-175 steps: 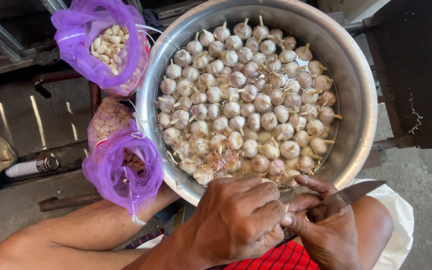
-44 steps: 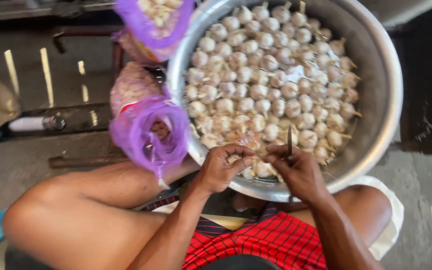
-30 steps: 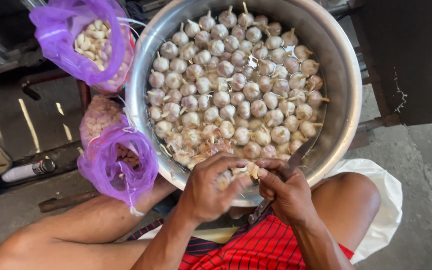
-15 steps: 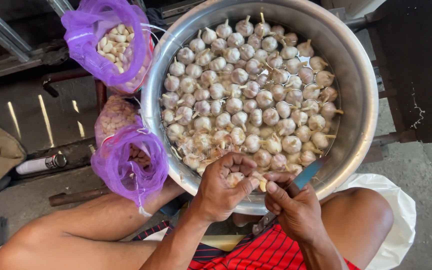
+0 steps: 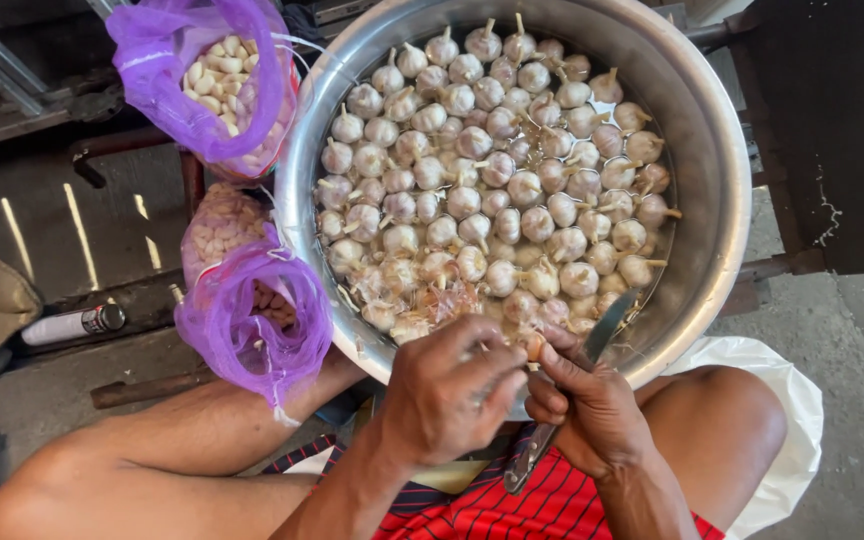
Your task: The person peels garlic cloves using a small knife, placing the peeled cloves into purple mesh bags and the skins into a white plastic bag.
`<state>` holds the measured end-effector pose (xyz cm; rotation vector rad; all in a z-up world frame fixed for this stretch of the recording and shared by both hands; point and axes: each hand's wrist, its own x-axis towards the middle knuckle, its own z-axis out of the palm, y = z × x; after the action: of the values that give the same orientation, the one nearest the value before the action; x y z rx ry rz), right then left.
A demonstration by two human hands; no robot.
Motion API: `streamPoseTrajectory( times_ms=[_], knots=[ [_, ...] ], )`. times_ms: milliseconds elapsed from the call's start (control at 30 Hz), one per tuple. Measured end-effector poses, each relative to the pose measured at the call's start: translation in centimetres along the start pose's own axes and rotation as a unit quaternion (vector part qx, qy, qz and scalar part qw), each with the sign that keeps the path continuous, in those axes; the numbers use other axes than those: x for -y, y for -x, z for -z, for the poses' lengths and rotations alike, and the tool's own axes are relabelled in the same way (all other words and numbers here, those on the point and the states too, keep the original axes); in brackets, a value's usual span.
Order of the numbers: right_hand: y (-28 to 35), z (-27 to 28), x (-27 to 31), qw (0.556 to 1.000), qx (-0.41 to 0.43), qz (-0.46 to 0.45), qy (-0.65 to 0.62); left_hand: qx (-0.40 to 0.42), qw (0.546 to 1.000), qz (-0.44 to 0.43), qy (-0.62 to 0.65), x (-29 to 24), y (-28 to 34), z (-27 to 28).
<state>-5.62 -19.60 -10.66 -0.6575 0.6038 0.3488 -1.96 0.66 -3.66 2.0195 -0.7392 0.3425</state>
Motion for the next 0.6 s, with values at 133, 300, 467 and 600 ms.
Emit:
streamPoseTrajectory(
  times_ms=[133,300,467,600],
  knots=[
    [0.0,0.3,-0.4,1.0,-0.004,0.002,0.005,0.013,0.996,-0.035,-0.083,-0.2,0.0,-1.2],
    [-0.1,1.0,-0.7,0.994,-0.065,0.069,0.053,0.048,0.996,-0.058,-0.057,-0.2,-0.8,-0.8],
    [0.4,1.3,-1.2,0.988,-0.064,0.118,0.072,0.073,0.996,-0.046,-0.012,0.2,-1.5,-0.1],
    [1.0,1.8,-1.1,0.983,-0.057,0.14,0.1,0.084,0.996,-0.033,0.008,0.4,-1.1,-0.8]
  ],
)
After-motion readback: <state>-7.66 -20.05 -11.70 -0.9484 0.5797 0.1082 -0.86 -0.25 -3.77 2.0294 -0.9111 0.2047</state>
